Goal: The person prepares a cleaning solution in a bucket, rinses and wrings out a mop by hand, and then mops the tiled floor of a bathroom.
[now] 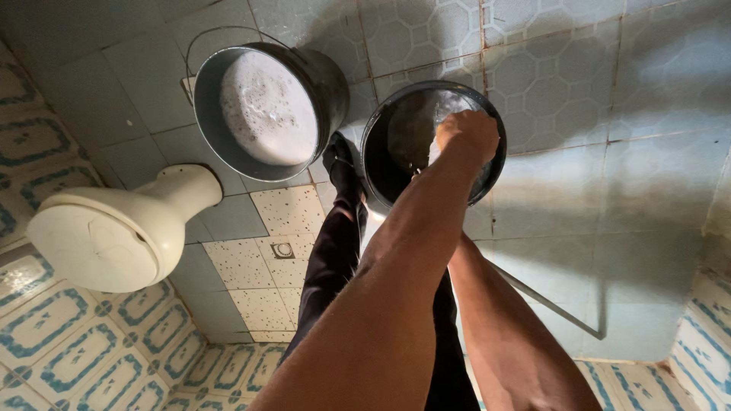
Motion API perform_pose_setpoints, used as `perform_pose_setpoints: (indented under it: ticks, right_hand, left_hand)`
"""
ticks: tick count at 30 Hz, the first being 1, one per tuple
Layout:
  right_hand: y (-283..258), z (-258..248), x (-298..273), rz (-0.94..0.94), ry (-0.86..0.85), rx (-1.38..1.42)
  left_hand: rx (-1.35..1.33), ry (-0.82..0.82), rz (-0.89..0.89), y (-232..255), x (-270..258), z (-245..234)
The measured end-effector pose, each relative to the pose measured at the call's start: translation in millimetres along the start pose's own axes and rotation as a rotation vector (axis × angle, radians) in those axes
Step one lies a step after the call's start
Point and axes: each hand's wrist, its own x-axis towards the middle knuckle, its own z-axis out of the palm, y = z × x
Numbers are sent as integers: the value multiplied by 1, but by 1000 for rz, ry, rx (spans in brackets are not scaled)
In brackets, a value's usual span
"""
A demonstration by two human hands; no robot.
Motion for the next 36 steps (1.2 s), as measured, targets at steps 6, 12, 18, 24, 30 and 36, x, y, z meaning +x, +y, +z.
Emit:
perform_pose_setpoints:
  ticks: [6, 12, 18, 24, 30, 36]
  right_hand:
    - [0, 3, 7, 4, -19, 29]
    - [-17, 2, 2, -27, 3, -10]
    - [-42, -23, -31, -165, -21, -97]
    - [-27, -71, -82, -451, -195, -662]
    - [63, -124, -99, -229, 33, -1030]
    - [36, -90, -156, -287, 8, -995]
  left_hand:
    - [-21, 28, 3, -2, -4, 1]
    - [-50, 96, 11, -10, -7, 1]
    - [-452, 232, -142, -33, -6, -5]
    - [-867, 326, -385, -88, -32, -2]
    - [-1250, 878, -253, -211, -45, 94]
    - [-1829, 785, -398, -271, -165, 207]
